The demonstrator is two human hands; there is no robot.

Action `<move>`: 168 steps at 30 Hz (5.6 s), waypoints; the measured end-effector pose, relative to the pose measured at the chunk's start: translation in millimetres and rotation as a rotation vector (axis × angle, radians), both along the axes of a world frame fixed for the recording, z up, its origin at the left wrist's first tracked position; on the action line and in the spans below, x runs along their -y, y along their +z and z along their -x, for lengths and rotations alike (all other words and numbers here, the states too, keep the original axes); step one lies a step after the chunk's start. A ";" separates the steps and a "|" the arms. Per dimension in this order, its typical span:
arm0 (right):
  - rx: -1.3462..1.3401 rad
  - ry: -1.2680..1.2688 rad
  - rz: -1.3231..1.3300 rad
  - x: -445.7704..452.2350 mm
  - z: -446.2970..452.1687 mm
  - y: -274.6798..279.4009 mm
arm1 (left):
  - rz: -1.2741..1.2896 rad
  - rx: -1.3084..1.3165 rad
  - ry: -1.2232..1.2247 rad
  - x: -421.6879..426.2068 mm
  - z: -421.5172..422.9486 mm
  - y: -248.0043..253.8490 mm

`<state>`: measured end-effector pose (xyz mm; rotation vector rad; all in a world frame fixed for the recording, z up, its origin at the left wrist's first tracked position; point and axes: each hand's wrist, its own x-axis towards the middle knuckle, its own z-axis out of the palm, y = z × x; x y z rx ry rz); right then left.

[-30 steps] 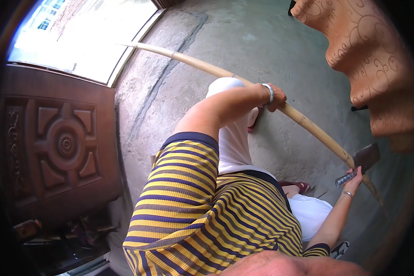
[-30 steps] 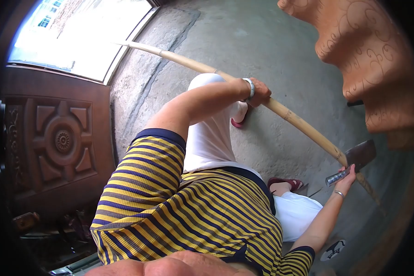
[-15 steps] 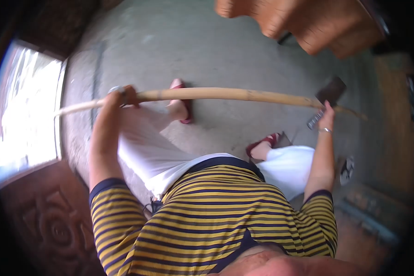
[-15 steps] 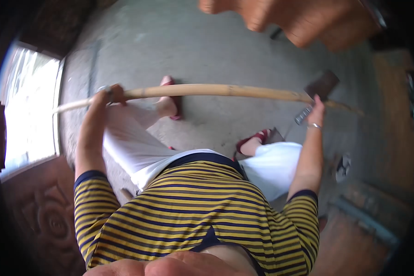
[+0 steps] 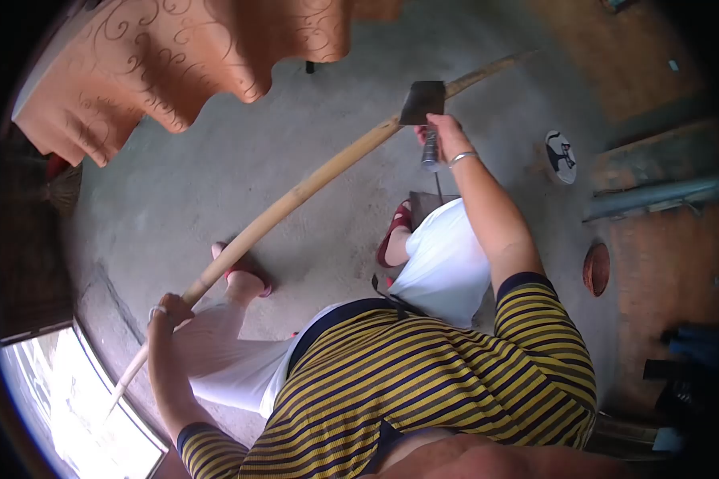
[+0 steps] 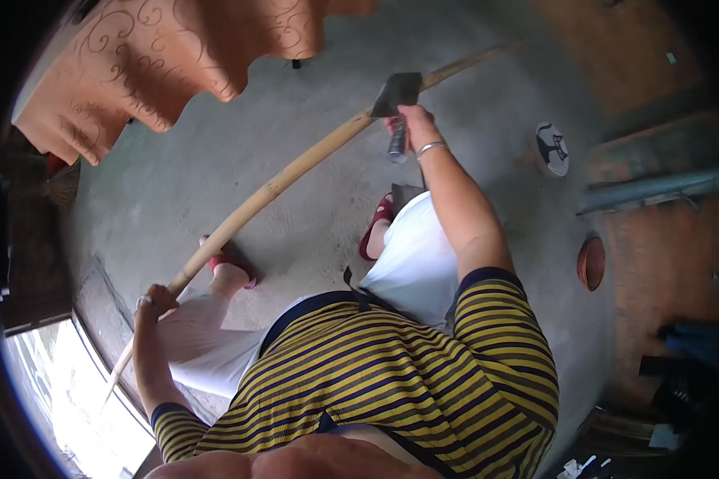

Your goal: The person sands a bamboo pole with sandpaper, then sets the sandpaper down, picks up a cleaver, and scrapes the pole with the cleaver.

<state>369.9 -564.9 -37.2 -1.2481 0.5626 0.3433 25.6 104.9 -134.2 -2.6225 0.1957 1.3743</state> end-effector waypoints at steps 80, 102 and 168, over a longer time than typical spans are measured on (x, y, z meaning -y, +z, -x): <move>0.165 0.055 -0.235 -67.0 17.1 42.6 | 0.856 0.399 0.475 189.3 -133.3 145.6; 0.653 -0.027 0.491 -6.3 129.2 85.9 | 0.468 0.344 0.407 162.9 -127.6 123.7; 0.334 0.705 0.432 -139.4 169.7 25.3 | 0.405 0.520 0.391 191.8 -135.2 114.0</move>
